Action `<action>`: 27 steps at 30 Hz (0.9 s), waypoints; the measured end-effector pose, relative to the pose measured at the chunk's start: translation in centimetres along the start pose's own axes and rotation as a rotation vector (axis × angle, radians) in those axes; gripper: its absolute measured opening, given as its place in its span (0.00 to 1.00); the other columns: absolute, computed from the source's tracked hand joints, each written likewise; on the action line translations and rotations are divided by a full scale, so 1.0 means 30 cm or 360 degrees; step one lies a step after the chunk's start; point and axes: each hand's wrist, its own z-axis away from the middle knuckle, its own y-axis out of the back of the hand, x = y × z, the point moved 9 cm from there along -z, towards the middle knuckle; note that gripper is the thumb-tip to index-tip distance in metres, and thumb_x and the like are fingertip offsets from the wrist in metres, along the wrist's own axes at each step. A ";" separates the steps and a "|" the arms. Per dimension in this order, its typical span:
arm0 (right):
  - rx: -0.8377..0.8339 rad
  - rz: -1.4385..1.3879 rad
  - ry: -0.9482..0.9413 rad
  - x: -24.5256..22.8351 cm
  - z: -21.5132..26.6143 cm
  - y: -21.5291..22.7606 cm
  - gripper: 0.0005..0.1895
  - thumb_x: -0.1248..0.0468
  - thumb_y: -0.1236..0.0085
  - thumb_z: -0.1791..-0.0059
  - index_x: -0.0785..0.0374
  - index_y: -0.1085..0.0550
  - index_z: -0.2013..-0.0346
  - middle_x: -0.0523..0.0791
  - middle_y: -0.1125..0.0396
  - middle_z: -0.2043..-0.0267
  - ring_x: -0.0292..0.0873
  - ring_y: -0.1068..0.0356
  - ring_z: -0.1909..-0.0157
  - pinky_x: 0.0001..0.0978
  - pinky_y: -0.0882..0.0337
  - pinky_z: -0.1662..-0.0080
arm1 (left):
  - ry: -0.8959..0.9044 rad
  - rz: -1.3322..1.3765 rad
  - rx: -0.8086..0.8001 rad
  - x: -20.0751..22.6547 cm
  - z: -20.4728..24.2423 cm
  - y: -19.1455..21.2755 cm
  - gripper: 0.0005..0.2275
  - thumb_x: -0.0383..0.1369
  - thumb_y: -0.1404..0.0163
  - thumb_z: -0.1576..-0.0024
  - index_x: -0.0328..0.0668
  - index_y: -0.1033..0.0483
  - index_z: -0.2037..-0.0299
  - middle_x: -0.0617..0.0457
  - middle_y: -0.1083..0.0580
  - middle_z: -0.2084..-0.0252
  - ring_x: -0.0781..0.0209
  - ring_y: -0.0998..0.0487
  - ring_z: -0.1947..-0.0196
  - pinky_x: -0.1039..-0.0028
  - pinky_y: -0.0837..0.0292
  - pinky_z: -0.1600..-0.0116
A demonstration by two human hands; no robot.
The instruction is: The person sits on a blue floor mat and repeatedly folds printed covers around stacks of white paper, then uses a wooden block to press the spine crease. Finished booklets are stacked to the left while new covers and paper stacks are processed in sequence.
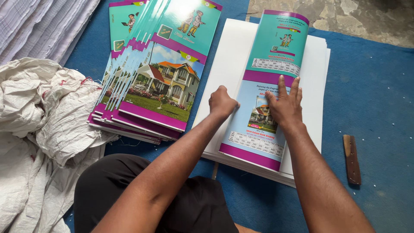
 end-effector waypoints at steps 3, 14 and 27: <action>0.0023 0.0104 0.0015 -0.007 -0.002 -0.012 0.41 0.33 0.58 0.48 0.38 0.51 0.23 0.54 0.74 0.19 0.63 0.69 0.20 0.63 0.38 0.35 | -0.0134 -0.0105 0.0061 0.030 0.018 0.002 0.23 0.33 0.33 0.58 0.32 0.28 0.55 0.34 0.22 0.59 0.37 0.20 0.54 0.57 0.26 0.44; 0.0063 0.0263 0.0054 -0.022 -0.007 -0.046 0.40 0.34 0.60 0.46 0.40 0.51 0.22 0.56 0.73 0.19 0.68 0.68 0.22 0.65 0.33 0.39 | -0.0152 -0.0105 0.0076 0.038 0.034 0.014 0.16 0.26 0.41 0.54 0.30 0.29 0.57 0.32 0.22 0.61 0.36 0.19 0.56 0.57 0.24 0.45; -0.0026 0.0320 0.0012 -0.047 0.004 -0.058 0.40 0.36 0.64 0.45 0.43 0.54 0.22 0.57 0.75 0.20 0.70 0.73 0.22 0.68 0.33 0.41 | -0.0180 -0.0065 0.0111 0.045 0.043 0.026 0.15 0.21 0.53 0.49 0.32 0.28 0.51 0.32 0.22 0.60 0.33 0.21 0.53 0.53 0.27 0.44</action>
